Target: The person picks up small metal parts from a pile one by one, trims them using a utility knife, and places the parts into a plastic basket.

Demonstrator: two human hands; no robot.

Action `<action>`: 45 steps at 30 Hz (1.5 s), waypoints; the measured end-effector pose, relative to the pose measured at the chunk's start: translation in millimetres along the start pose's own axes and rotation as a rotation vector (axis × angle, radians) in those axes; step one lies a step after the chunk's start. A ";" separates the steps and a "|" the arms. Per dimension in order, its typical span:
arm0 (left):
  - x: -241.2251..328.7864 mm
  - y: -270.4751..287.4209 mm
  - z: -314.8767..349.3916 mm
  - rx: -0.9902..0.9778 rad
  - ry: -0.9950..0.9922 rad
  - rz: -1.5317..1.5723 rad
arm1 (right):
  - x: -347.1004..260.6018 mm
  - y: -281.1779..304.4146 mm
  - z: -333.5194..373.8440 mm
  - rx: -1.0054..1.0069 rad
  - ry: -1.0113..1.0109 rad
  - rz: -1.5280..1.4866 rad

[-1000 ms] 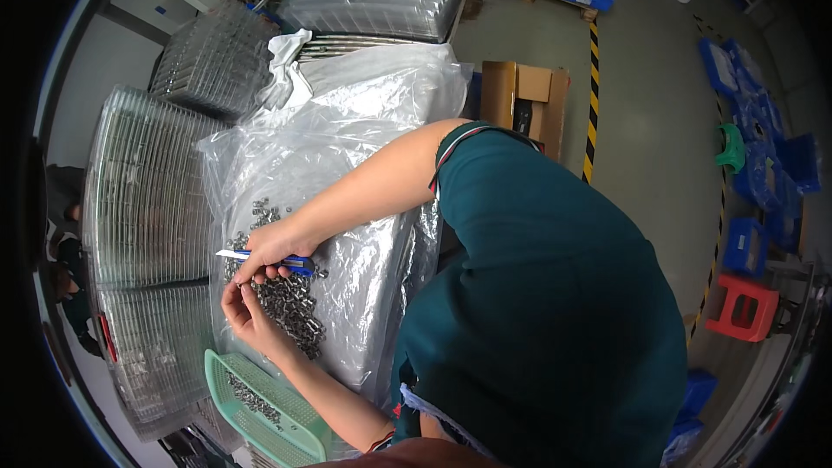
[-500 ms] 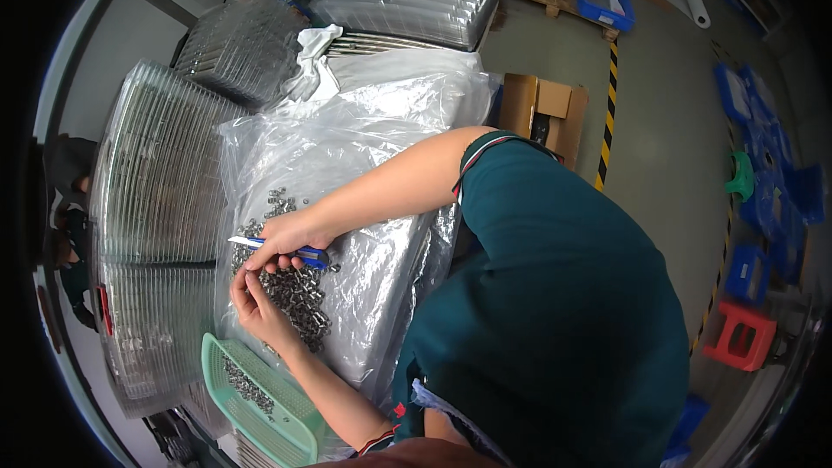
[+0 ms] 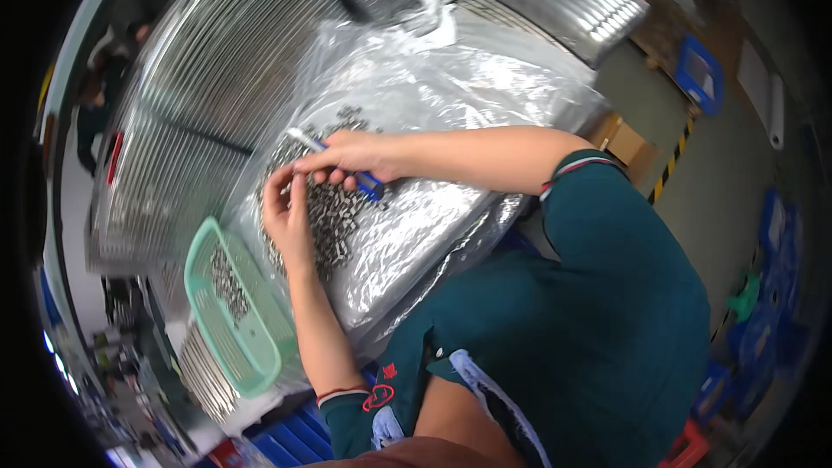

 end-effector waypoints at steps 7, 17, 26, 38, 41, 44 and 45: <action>3.8 1.7 -2.3 -0.002 -0.035 -0.015 | 0.1 2.1 0.2 0.021 -0.005 -0.025; 11.3 6.9 -1.8 0.034 -0.071 -0.012 | 1.1 1.0 -2.0 0.011 0.003 -0.042; 16.2 9.0 -2.4 0.056 -0.160 -0.122 | -0.8 4.0 -1.3 0.036 0.013 -0.035; 24.5 8.4 0.5 0.078 -0.220 -0.190 | -5.8 0.2 1.8 0.037 0.049 -0.001; 25.6 7.3 1.0 0.064 -0.238 -0.213 | -9.1 1.2 2.7 0.052 0.068 0.079; 26.9 7.7 1.2 0.070 -0.249 -0.224 | -9.9 -0.5 2.7 0.037 0.071 0.088; 27.8 7.9 1.3 0.073 -0.257 -0.231 | -10.5 -0.6 2.9 0.041 0.075 0.094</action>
Point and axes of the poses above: each hand's wrist, its own z-axis away from the middle knuckle, its own y-axis out of the back of the hand, x = y × z, the point moved 10 cm from there along -z, towards the middle knuckle, and after that the axes turned 5 degrees about -z, right-handed, at the moved point
